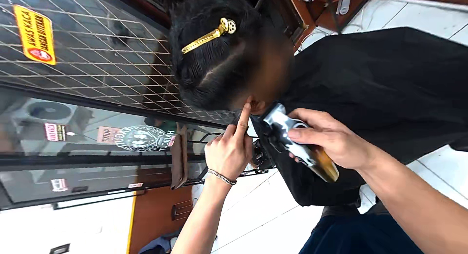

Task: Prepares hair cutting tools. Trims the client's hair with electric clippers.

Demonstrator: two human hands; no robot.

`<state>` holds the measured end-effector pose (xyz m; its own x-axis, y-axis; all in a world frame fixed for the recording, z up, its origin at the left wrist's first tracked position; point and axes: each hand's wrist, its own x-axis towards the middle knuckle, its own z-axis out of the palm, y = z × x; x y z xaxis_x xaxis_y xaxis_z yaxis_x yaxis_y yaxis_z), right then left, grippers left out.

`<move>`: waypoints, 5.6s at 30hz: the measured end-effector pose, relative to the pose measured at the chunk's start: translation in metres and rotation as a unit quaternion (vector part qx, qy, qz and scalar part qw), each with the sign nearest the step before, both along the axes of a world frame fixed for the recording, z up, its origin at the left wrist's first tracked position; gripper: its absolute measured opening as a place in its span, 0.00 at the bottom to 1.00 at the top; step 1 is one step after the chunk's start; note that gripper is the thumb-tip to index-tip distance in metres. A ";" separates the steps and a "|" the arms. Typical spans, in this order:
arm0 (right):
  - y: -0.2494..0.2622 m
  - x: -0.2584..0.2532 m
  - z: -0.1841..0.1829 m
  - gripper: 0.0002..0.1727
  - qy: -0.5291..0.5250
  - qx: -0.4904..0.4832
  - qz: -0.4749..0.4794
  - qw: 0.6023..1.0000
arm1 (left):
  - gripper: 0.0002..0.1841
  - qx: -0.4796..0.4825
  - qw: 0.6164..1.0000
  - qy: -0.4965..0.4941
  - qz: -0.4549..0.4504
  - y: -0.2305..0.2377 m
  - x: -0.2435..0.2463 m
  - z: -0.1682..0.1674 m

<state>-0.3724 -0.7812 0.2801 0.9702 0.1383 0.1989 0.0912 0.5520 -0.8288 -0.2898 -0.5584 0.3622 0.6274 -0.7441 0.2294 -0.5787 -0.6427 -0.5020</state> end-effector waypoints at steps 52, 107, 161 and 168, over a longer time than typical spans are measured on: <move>0.037 0.071 -0.006 0.13 -0.070 0.000 -0.045 0.997 | 0.16 0.014 0.990 -0.003 -0.138 0.040 0.057 -0.024; 0.025 0.071 -0.008 0.12 -0.057 -0.030 -0.038 0.997 | 0.17 0.018 0.991 -0.002 -0.131 0.039 0.057 -0.026; 0.049 0.045 0.006 0.14 0.020 -0.111 -0.119 0.987 | 0.18 -0.017 0.988 0.014 -0.154 0.042 0.067 -0.046; 0.047 0.051 0.012 0.15 0.011 -0.121 -0.146 0.982 | 0.17 -0.019 0.988 0.016 -0.155 0.042 0.068 -0.045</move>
<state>-0.3216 -0.7337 0.2916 0.9794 -0.1051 0.1727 0.1964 0.2928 -0.9358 -0.2218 -0.5160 0.3168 0.3773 -0.8932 0.2445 -0.7659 -0.4494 -0.4599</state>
